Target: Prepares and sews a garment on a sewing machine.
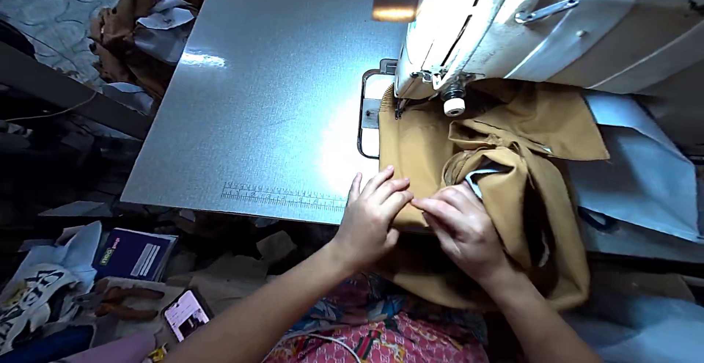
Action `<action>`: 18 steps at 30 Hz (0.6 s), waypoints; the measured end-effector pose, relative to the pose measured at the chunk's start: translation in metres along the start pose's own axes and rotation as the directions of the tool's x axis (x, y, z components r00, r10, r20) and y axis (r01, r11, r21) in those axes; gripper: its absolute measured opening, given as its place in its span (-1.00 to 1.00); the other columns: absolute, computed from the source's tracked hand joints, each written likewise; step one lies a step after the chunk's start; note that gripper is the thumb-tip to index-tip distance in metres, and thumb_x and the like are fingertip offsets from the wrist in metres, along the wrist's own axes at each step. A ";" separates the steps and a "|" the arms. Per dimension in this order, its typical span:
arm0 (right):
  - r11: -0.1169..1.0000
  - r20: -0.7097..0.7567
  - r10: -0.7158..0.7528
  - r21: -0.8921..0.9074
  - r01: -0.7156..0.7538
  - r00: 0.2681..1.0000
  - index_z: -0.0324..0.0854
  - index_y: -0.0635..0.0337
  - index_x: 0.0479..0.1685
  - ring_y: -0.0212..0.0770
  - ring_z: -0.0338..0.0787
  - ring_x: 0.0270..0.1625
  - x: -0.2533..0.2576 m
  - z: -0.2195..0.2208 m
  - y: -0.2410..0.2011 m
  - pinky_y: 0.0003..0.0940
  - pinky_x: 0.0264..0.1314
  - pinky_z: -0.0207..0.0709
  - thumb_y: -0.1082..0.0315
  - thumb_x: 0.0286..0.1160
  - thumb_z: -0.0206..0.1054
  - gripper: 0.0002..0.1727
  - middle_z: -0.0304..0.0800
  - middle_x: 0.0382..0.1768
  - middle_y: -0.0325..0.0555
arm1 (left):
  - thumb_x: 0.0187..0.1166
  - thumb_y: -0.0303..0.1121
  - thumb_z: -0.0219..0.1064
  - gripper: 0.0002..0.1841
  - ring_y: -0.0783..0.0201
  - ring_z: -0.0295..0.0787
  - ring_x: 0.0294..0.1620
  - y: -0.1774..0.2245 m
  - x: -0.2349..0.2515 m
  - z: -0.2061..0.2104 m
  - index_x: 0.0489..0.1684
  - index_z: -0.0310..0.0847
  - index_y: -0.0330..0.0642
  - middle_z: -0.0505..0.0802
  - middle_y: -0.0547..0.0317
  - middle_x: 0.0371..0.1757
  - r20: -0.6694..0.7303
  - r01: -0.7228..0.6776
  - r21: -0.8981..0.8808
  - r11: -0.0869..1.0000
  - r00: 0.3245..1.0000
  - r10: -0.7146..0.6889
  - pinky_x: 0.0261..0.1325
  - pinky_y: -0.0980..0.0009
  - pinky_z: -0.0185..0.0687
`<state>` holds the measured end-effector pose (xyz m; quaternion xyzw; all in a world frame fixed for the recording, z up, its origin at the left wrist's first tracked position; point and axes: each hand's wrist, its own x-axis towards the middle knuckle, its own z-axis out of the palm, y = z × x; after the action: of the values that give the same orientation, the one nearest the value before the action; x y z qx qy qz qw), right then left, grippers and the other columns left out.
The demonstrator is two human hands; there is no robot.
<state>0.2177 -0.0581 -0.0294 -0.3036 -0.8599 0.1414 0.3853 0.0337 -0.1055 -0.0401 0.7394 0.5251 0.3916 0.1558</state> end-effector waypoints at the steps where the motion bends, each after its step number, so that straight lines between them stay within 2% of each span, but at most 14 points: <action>1: 1.000 -0.014 -0.004 0.026 0.005 1.000 0.89 0.20 -0.21 -0.19 0.76 -0.10 0.008 -0.005 0.000 -0.38 0.16 0.55 0.34 0.58 0.25 -0.74 0.82 -0.35 -0.06 | 0.14 -0.60 0.33 -0.66 -0.14 0.61 0.56 0.003 0.005 -0.002 -0.11 0.88 -0.25 0.91 0.03 0.18 -0.110 -0.002 -0.097 0.995 0.994 -0.009 0.56 -0.41 0.24; 3: 0.998 -0.020 -0.007 0.056 0.008 1.000 0.85 0.17 -0.20 -0.25 0.73 -0.08 0.021 -0.017 -0.001 -0.30 0.21 0.48 0.30 0.61 0.25 -0.75 0.80 -0.32 -0.11 | 0.23 -0.59 0.27 -0.72 -0.01 0.65 0.50 0.009 0.015 -0.010 -0.18 0.87 -0.27 0.93 0.04 0.05 -0.211 -0.025 -0.297 0.954 0.977 -0.040 0.63 -0.11 0.30; 5: 0.996 -0.012 0.002 0.094 -0.001 1.000 0.82 0.17 -0.21 -0.30 0.75 -0.02 0.032 -0.024 -0.003 -0.20 0.34 0.42 0.29 0.60 0.27 -0.77 0.83 -0.25 -0.14 | 0.27 -0.56 0.27 -0.73 0.11 0.66 0.42 0.010 0.024 -0.017 -0.15 0.85 -0.30 0.89 -0.02 0.08 -0.221 -0.015 -0.388 0.921 0.972 -0.077 0.52 0.12 0.40; 7: 0.990 -0.013 0.039 0.135 -0.037 0.999 0.80 0.19 -0.26 -0.39 0.72 -0.03 0.041 -0.024 -0.004 -0.27 0.34 0.41 0.29 0.57 0.29 -0.79 0.81 -0.26 -0.19 | 0.31 -0.59 0.29 -0.76 0.30 0.74 0.20 0.012 0.032 -0.023 -0.13 0.82 -0.34 0.89 0.04 0.03 -0.181 0.053 -0.466 0.883 0.971 -0.154 0.32 0.29 0.53; 9: 0.980 -0.026 0.117 0.165 -0.111 0.993 0.80 0.21 -0.27 -0.48 0.66 -0.09 0.047 -0.022 -0.009 -0.39 0.28 0.37 0.30 0.53 0.33 -0.81 0.75 -0.32 -0.26 | 0.42 -0.62 0.27 -0.84 0.51 0.76 -0.11 0.014 0.040 -0.030 -0.16 0.75 -0.33 0.84 0.19 -0.17 -0.096 0.145 -0.555 0.819 0.967 -0.236 0.05 0.50 0.70; 12: 0.969 -0.034 0.203 0.151 -0.196 0.979 0.83 0.21 -0.24 -0.57 0.65 -0.10 0.052 -0.021 -0.014 -0.51 0.23 0.40 0.30 0.50 0.36 -0.82 0.75 -0.30 -0.31 | 0.54 -0.62 0.30 -0.92 0.59 0.74 -0.30 0.014 0.048 -0.037 -0.23 0.72 -0.36 0.82 0.23 -0.31 -0.013 0.182 -0.634 0.752 0.969 -0.246 -0.14 0.61 0.71; 14: 0.955 -0.021 0.240 0.182 -0.233 0.970 0.81 0.22 -0.23 -0.55 0.67 -0.08 0.055 -0.022 -0.016 -0.43 0.25 0.38 0.34 0.48 0.37 -0.85 0.77 -0.26 -0.29 | 0.51 -0.57 0.39 -0.95 0.56 0.75 -0.25 0.011 0.050 -0.040 -0.21 0.75 -0.33 0.84 0.23 -0.28 0.019 0.162 -0.619 0.768 0.981 -0.192 -0.10 0.59 0.69; 16: 0.941 0.020 0.256 0.225 -0.254 0.966 0.77 0.21 -0.17 -0.62 0.68 -0.03 0.059 -0.024 -0.015 -0.61 0.22 0.48 0.38 0.46 0.37 -0.88 0.75 -0.20 -0.33 | 0.44 -0.59 0.44 -0.91 0.51 0.77 -0.23 0.007 0.050 -0.041 -0.19 0.76 -0.33 0.85 0.17 -0.26 0.042 0.158 -0.605 0.780 0.985 -0.167 -0.12 0.56 0.71; 18: 0.924 0.057 0.244 0.288 -0.250 0.968 0.73 0.26 -0.12 -0.66 0.69 0.01 0.062 -0.026 -0.016 -0.77 0.17 0.55 0.44 0.43 0.37 -0.86 0.73 -0.13 -0.31 | 0.44 -0.61 0.40 -0.92 0.56 0.74 -0.21 0.010 0.049 -0.042 -0.21 0.77 -0.34 0.83 0.20 -0.26 0.038 0.182 -0.597 0.781 0.979 -0.199 -0.07 0.59 0.67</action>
<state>0.1980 -0.0315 0.0311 -0.3476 -0.7882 0.3176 0.3964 0.0165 -0.0731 0.0135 0.5902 0.4490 0.5292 0.4123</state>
